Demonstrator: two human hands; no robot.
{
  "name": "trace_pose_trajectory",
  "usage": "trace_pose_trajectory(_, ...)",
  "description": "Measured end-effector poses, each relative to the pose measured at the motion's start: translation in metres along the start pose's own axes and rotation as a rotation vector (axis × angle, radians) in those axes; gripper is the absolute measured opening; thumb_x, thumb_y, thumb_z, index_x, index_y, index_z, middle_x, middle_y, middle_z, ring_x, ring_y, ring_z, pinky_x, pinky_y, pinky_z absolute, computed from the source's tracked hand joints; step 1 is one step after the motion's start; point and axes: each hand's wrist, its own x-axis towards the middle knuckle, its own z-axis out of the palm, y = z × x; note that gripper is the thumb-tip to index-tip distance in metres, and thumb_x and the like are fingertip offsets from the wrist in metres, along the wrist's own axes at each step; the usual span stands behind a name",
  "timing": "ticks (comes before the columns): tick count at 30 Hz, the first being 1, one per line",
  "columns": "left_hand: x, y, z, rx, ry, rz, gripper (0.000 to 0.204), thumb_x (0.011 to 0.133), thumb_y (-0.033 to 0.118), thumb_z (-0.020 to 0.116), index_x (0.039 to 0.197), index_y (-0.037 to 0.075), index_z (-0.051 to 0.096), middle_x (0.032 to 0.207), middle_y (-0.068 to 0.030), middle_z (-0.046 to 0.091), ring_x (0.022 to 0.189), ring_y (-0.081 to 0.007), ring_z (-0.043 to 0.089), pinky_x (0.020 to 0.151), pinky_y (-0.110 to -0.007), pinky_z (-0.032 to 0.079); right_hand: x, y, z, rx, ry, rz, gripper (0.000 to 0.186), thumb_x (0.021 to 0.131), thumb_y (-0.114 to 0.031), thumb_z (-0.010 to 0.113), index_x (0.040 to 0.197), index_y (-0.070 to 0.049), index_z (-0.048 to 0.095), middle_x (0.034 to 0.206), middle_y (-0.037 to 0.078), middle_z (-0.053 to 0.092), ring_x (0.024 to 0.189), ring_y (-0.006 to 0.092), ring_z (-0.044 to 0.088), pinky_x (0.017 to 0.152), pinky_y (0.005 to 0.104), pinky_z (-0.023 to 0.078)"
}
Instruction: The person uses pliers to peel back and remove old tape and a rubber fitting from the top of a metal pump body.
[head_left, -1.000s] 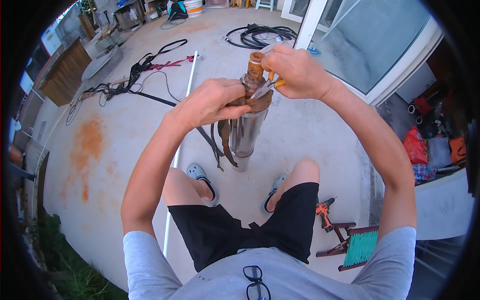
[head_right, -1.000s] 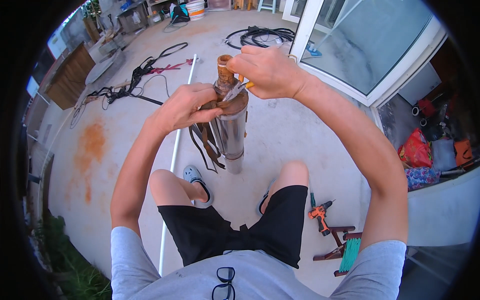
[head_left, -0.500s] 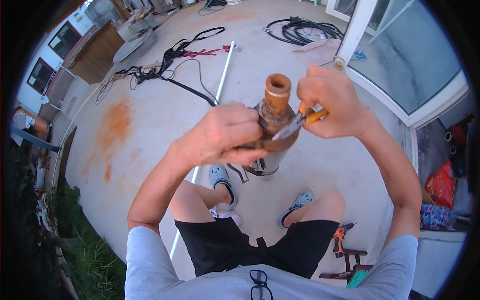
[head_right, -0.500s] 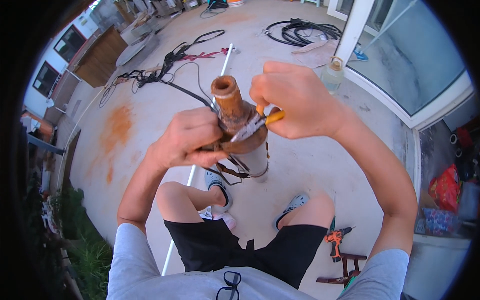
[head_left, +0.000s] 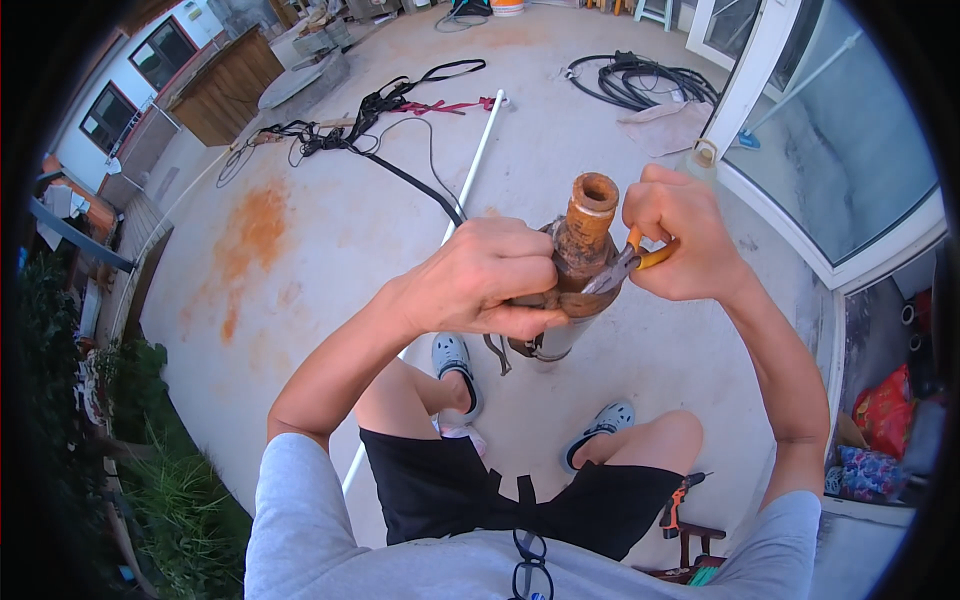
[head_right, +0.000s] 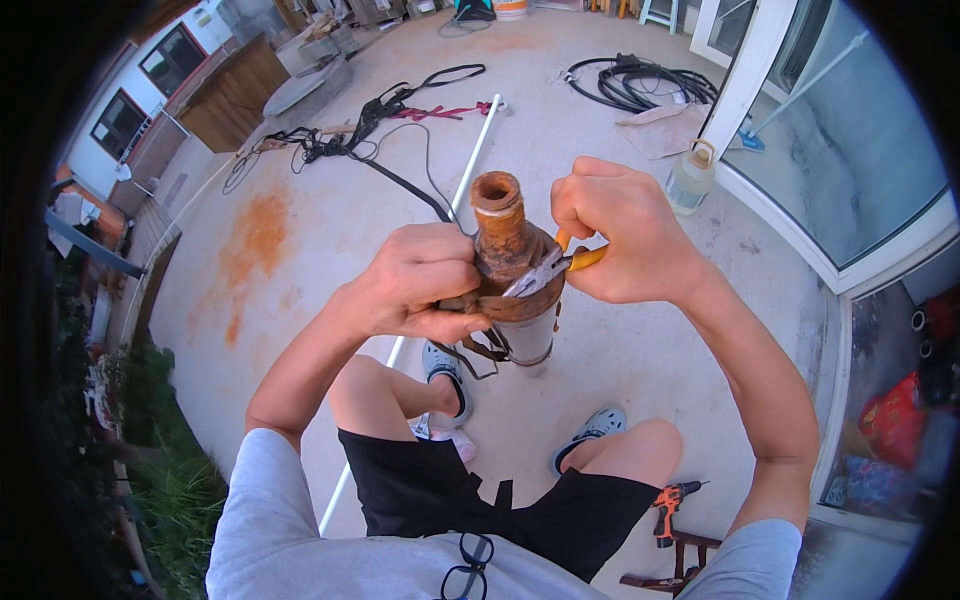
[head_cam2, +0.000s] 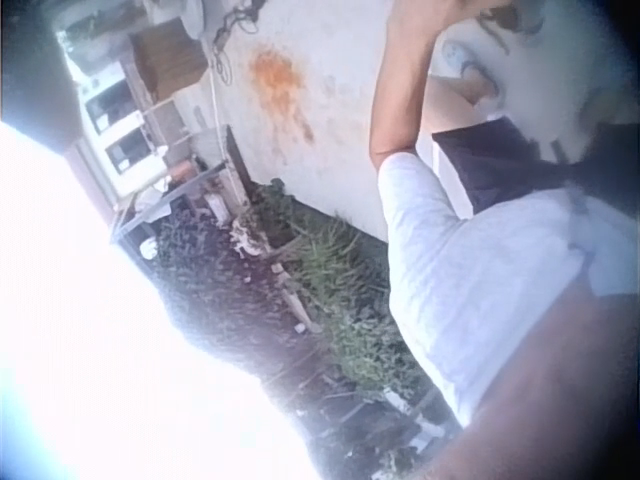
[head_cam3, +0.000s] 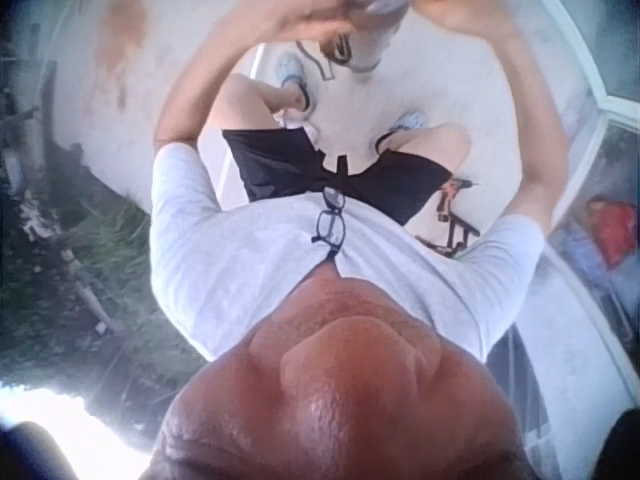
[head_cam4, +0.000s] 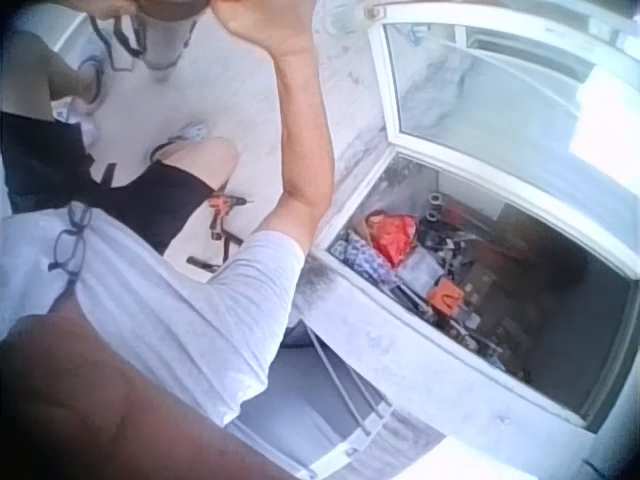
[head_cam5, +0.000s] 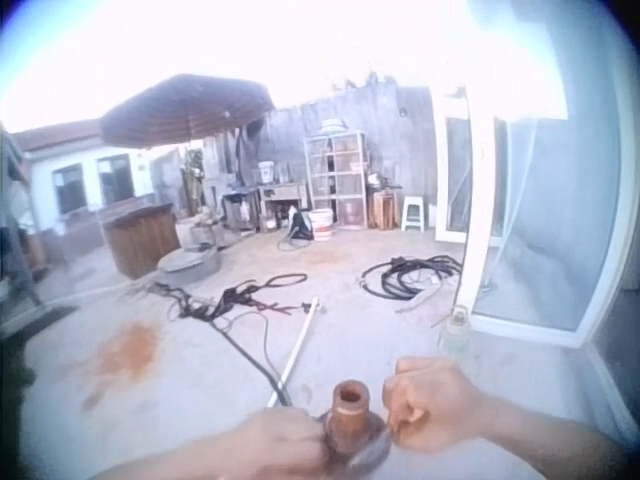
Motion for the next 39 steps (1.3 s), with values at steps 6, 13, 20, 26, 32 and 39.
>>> trace_pose_trajectory(6, -0.006, 0.031, 0.002, 0.074, 0.028, -0.210, 0.035, 0.081, 0.028, 0.075, 0.077, 0.005, 0.050, 0.073, -0.0107, 0.051, 0.067, -0.0319, 0.054, 0.061, -0.041, 0.042, 0.003, -0.024, -0.005, -0.183, -0.072, 0.029, 0.035, 0.056, 0.006, 0.069, 0.078, -0.009, 0.047, 0.073, 0.003, 0.050, 0.066, 0.0226, 0.048, 0.052, 0.0354, 0.038)
trace_pose_trajectory(13, 0.001, 0.049, -0.005, 0.098, -0.046, -0.330, 0.032, 0.092, 0.030, 0.066, 0.084, 0.001, 0.056, 0.079, -0.0139, 0.053, 0.072, -0.0348, 0.055, 0.064, -0.043, 0.045, 0.008, -0.067, -0.005, -0.615, -0.081, -0.044, 0.036, 0.060, 0.002, 0.071, 0.087, -0.008, 0.051, 0.081, 0.004, 0.053, 0.074, 0.0239, 0.053, 0.056, 0.0368, 0.044)
trace_pose_trajectory(20, -0.006, 0.034, 0.013, 0.020, 0.081, -0.286, 0.024, 0.094, 0.021, 0.057, 0.081, 0.001, 0.050, 0.077, -0.0142, 0.050, 0.072, -0.0353, 0.054, 0.063, -0.044, 0.044, 0.000, -0.041, -0.004, -0.389, -0.043, -0.015, 0.030, 0.058, 0.003, 0.068, 0.076, -0.008, 0.046, 0.067, 0.005, 0.047, 0.062, 0.0256, 0.048, 0.052, 0.0362, 0.040)
trace_pose_trajectory(26, -0.011, 0.028, 0.014, 0.051, 0.067, -0.236, 0.030, 0.098, 0.026, 0.050, 0.080, 0.003, 0.046, 0.075, -0.0129, 0.044, 0.067, -0.0326, 0.049, 0.059, -0.042, 0.041, 0.002, -0.034, -0.003, -0.300, -0.049, -0.006, 0.030, 0.056, 0.004, 0.067, 0.072, -0.009, 0.045, 0.066, 0.004, 0.045, 0.060, 0.0243, 0.045, 0.051, 0.0352, 0.037)
trace_pose_trajectory(32, -0.012, 0.020, 0.015, 0.028, 0.056, -0.173, 0.034, 0.102, 0.033, 0.046, 0.082, 0.005, 0.047, 0.075, -0.0116, 0.043, 0.064, -0.0309, 0.047, 0.057, -0.040, 0.039, -0.001, -0.026, 0.000, -0.217, -0.021, 0.016, 0.030, 0.054, 0.004, 0.066, 0.069, -0.010, 0.043, 0.064, 0.002, 0.046, 0.057, 0.0231, 0.043, 0.050, 0.0331, 0.036)
trace_pose_trajectory(39, -0.014, 0.022, 0.015, 0.001, 0.094, -0.180, 0.033, 0.102, 0.031, 0.046, 0.081, 0.005, 0.047, 0.076, -0.0122, 0.043, 0.065, -0.0316, 0.048, 0.059, -0.042, 0.040, -0.001, -0.023, 0.003, -0.127, 0.035, 0.042, 0.031, 0.052, 0.006, 0.064, 0.068, -0.010, 0.042, 0.064, 0.002, 0.045, 0.055, 0.0229, 0.042, 0.050, 0.0326, 0.034)
